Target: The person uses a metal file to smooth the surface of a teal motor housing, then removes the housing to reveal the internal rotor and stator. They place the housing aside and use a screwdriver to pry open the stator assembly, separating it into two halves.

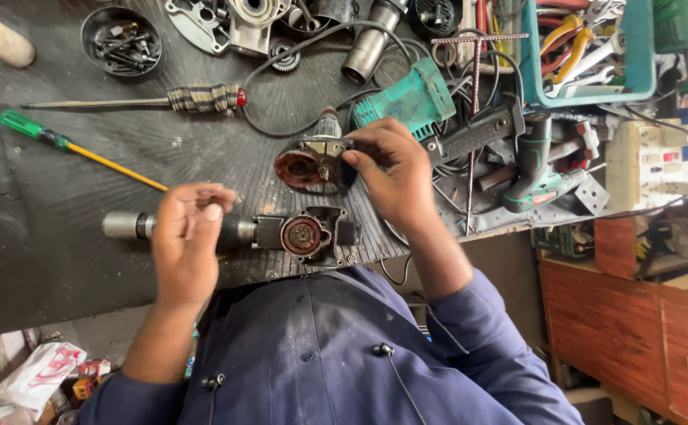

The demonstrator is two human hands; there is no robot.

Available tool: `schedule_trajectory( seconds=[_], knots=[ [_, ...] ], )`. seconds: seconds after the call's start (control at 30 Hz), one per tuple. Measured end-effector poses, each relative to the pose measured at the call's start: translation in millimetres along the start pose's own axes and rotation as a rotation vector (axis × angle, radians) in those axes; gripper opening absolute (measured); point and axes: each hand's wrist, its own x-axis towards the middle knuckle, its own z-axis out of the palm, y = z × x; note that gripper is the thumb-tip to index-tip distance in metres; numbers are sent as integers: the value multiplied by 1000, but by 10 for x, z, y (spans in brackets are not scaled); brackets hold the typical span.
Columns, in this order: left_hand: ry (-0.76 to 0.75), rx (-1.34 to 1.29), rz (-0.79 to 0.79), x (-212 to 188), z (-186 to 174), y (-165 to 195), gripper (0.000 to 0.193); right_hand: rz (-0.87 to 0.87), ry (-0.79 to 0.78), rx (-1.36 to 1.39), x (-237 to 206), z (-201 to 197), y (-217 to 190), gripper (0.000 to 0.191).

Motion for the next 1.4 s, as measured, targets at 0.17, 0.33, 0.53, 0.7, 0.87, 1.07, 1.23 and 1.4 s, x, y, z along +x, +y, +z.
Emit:
schedule_trajectory(
  seconds=[0.17,0.33,0.53,0.7,0.87,1.07,1.23,1.4],
  knots=[
    [-153,800,351,136,338,372,46,-7,-61,313,-206,-302,-312,16],
    [-255,738,651,341,723,612,60,40,-144,643,-374,-406,-441,24],
    [-334,694,486,256,745,798,48,78,-111,519,-502,-375,-387,49],
    [-412,628,277,63,714,945,52,-172,-329,775,-618,-463,-424,106],
    [-532,469,150,7,630,858,54,-274,-387,252,-704,-626,-442,126],
    [-602,461,132,-75,540,679,54,-325,-406,177,-829,-644,-549,111],
    [-644,438,128,-90,506,649,53,-447,-402,178,-831,-629,-636,104],
    [-698,376,124,-103,497,632,53,-565,-362,117,-826,-615,-683,98]
  ],
)
